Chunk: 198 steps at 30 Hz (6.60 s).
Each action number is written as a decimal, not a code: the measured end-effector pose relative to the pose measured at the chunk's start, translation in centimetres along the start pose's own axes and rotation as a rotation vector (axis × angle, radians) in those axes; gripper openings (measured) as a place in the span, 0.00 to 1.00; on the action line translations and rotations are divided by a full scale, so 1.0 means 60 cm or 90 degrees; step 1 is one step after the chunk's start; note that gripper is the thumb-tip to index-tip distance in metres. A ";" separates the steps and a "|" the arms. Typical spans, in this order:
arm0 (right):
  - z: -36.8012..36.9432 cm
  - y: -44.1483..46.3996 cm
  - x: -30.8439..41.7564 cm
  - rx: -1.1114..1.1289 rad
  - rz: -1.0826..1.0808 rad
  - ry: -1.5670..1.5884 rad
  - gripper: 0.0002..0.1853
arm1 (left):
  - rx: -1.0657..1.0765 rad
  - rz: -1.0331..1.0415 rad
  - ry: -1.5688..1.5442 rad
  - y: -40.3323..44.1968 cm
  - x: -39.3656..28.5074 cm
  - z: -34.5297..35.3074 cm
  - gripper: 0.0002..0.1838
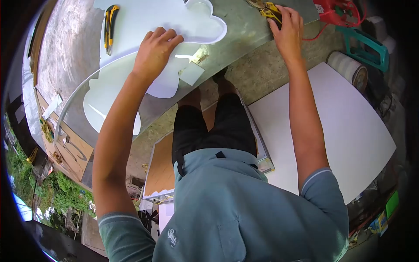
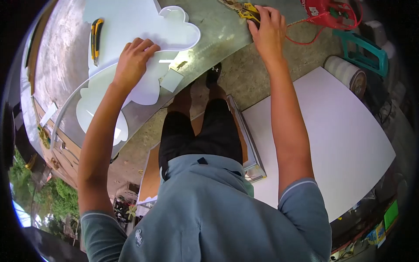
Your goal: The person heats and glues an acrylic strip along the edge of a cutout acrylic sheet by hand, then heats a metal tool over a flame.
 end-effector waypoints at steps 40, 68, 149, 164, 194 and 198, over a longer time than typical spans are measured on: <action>0.086 -0.132 0.176 -0.028 0.074 0.352 0.14 | 0.012 0.075 0.101 0.013 -0.009 -0.009 0.19; 0.113 -0.137 0.170 -0.074 0.075 0.330 0.23 | 0.022 0.068 0.025 0.005 -0.009 -0.005 0.21; 0.118 -0.128 0.163 0.022 0.114 0.408 0.14 | 0.017 0.064 0.056 0.012 -0.010 -0.006 0.15; 0.116 -0.125 0.164 0.036 0.088 0.387 0.17 | 0.035 0.062 0.053 0.016 -0.010 -0.006 0.14; 0.082 -0.042 0.109 0.195 -0.169 0.362 0.10 | 0.009 0.081 0.116 0.014 -0.012 0.005 0.12; 0.060 -0.059 0.080 0.165 -0.113 0.347 0.09 | 0.001 0.078 0.120 0.015 -0.016 0.004 0.10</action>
Point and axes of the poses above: each hand's wrist, its own y-axis towards the middle knuckle, its own z-axis out of the palm, x = y × z, the point moved 7 cm from there along y, towards the middle knuckle, and after that the axes turned 2 degrees about x, right-handed, at the moved point
